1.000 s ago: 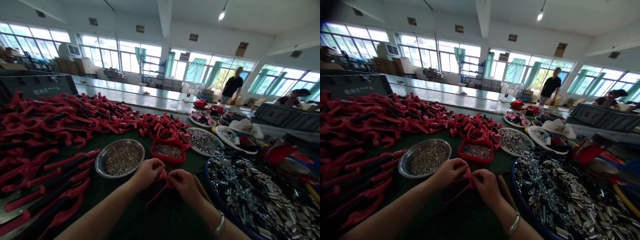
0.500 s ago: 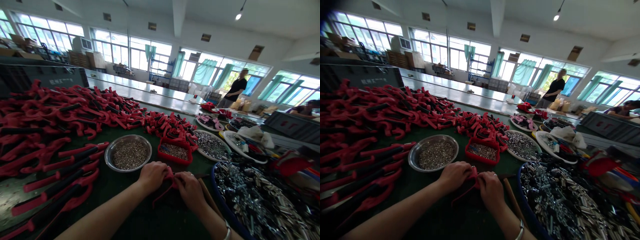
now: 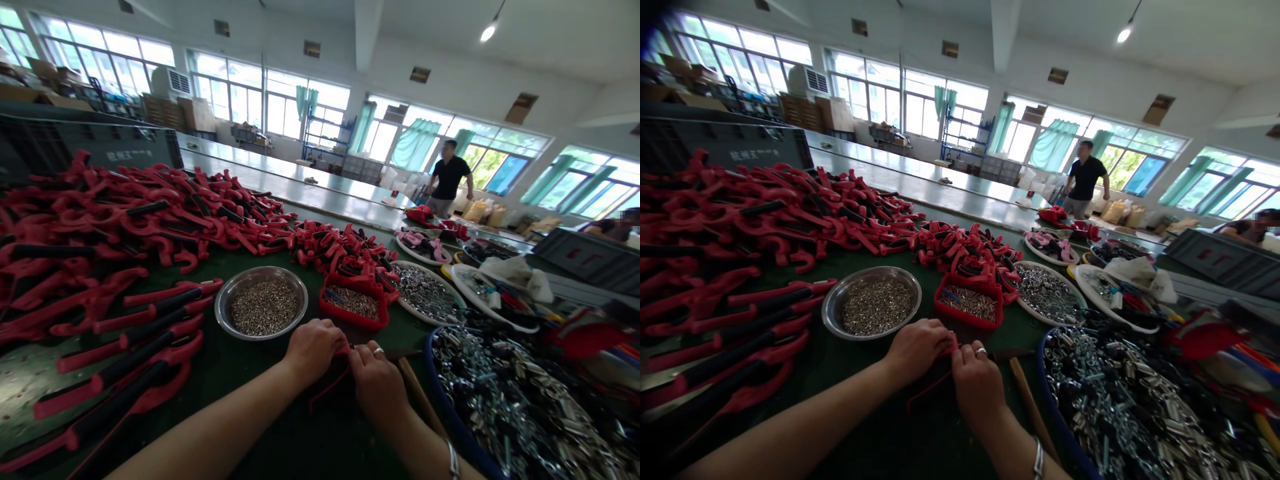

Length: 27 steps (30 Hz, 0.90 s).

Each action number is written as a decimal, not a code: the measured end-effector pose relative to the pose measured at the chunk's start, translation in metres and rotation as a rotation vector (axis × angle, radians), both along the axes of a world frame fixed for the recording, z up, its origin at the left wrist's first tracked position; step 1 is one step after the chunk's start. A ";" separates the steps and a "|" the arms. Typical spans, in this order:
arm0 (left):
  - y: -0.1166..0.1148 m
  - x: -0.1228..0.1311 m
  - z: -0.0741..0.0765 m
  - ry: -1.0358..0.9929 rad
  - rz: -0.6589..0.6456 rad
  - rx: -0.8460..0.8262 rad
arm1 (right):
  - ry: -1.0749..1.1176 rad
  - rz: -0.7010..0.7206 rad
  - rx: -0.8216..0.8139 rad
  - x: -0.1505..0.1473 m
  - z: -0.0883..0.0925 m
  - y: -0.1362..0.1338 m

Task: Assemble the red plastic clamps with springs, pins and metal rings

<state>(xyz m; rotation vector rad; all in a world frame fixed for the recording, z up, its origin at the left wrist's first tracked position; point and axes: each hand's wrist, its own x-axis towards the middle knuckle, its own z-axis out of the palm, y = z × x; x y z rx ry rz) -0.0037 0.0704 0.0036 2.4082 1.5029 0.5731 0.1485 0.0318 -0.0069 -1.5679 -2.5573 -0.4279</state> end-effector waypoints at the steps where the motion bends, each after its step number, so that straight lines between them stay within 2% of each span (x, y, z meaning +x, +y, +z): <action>1: 0.000 0.002 0.000 -0.006 -0.012 0.008 | 0.007 0.011 -0.008 0.001 0.000 -0.001; 5: 0.002 0.008 -0.002 -0.021 -0.080 0.027 | 0.086 0.078 -0.063 0.010 0.001 -0.008; 9: 0.002 0.009 -0.005 -0.018 -0.147 0.026 | 0.265 0.110 -0.129 0.020 0.003 -0.017; 14: 0.006 0.006 -0.004 0.003 -0.224 0.013 | 0.426 0.152 -0.117 0.029 -0.004 -0.020; 18: 0.006 0.008 0.000 0.047 -0.247 0.006 | 0.463 0.156 -0.161 0.032 -0.004 -0.020; 22: 0.000 0.014 0.005 0.190 -0.211 0.034 | 0.487 0.152 -0.194 0.033 0.001 -0.021; 27: -0.009 0.019 0.002 0.316 -0.205 0.060 | 0.484 0.128 -0.241 0.035 0.004 -0.025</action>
